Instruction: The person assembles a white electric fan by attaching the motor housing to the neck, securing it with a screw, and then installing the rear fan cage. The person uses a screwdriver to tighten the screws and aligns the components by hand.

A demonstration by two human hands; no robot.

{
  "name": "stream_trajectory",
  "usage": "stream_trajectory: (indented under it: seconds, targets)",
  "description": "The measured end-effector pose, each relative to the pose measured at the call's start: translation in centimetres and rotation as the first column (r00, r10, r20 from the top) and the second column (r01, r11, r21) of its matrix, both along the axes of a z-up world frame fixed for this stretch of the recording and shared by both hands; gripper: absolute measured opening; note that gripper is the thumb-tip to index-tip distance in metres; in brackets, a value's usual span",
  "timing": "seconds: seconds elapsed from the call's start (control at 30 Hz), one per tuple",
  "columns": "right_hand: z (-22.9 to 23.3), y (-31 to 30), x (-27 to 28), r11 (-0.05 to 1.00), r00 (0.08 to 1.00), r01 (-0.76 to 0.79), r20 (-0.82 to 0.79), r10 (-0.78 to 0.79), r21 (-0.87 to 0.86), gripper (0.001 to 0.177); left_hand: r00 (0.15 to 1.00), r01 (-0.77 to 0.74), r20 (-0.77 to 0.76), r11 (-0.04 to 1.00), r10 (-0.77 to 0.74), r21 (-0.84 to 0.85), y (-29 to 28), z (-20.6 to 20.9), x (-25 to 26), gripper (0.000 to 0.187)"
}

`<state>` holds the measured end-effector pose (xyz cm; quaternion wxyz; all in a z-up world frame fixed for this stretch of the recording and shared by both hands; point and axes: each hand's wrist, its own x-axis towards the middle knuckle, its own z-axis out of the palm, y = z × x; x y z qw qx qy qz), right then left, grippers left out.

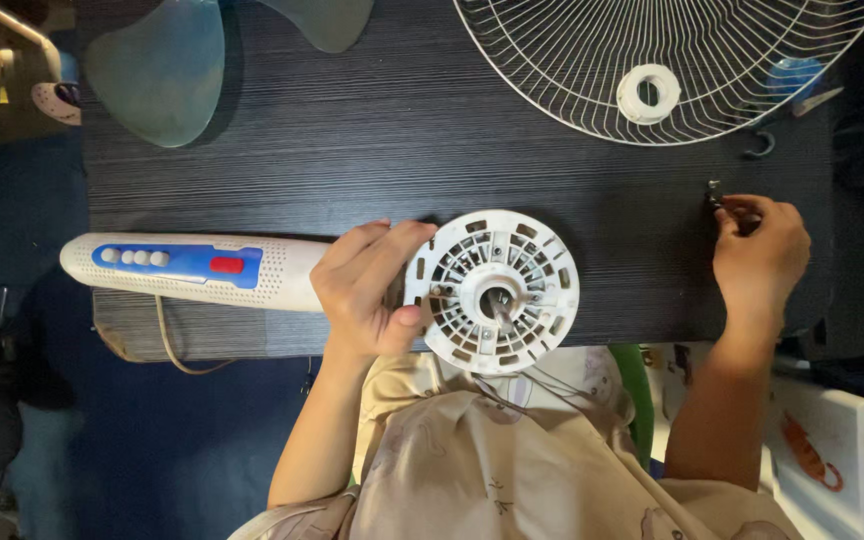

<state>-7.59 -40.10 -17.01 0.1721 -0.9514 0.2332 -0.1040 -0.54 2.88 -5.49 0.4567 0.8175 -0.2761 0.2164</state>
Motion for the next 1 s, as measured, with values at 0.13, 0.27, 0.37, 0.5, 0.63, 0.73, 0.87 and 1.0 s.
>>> stream_trajectory:
  seconds: [0.13, 0.27, 0.37, 0.5, 0.63, 0.73, 0.87, 1.0]
  targets:
    - [2.5, 1.1, -0.4, 0.994, 0.998, -0.051, -0.033, 0.048, -0.093, 0.006, 1.000, 0.014, 0.015, 1.000, -0.014, -0.008, 0.0, 0.0, 0.1, 0.072]
    - [9.0, 5.3, -2.0, 0.974, 0.972, -0.218, 0.101, 0.212, 0.057, 0.008, 1.000, 0.011, 0.005, 1.000, -0.011, -0.011, 0.0, 0.1, 0.0, 0.072]
    - [13.6, 10.8, -3.4, 0.912, 0.967, -0.255, 0.102, 0.234, 0.320, 0.010, 1.000, 0.012, 0.018, 1.000, -0.012, -0.009, 0.0, -0.1, 0.1, 0.071]
    - [17.0, 16.2, -2.2, 0.768, 0.766, -0.634, 0.211, 0.607, 0.093, 0.020, 1.000, 0.012, 0.023, 1.000, -0.012, -0.007, 0.0, -0.2, 0.1, 0.069]
    - [18.4, 16.6, 0.3, 0.541, 0.550, -0.825, -0.013, 0.835, -0.162, 0.039, 0.999, 0.031, 0.029, 1.000, -0.031, 0.001, 0.2, -0.3, 0.2, 0.066]
    - [19.0, 16.5, 1.2, 0.465, 0.503, -0.855, -0.150, 0.851, -0.228, 0.027, 0.999, 0.043, 0.024, 0.999, -0.043, -0.004, 0.3, -0.3, 0.3, 0.064]
    - [19.9, 16.8, 1.4, 0.367, 0.463, -0.862, -0.250, 0.850, -0.350, 0.020, 0.999, 0.030, 0.025, 1.000, -0.030, -0.004, 0.2, -0.3, 0.2, 0.063]
    - [20.3, 17.2, 1.7, 0.229, 0.402, -0.840, -0.281, 0.871, -0.492, 0.020, 0.999, 0.037, 0.023, 0.999, -0.037, -0.022, 0.1, -0.2, 0.3, 0.062]
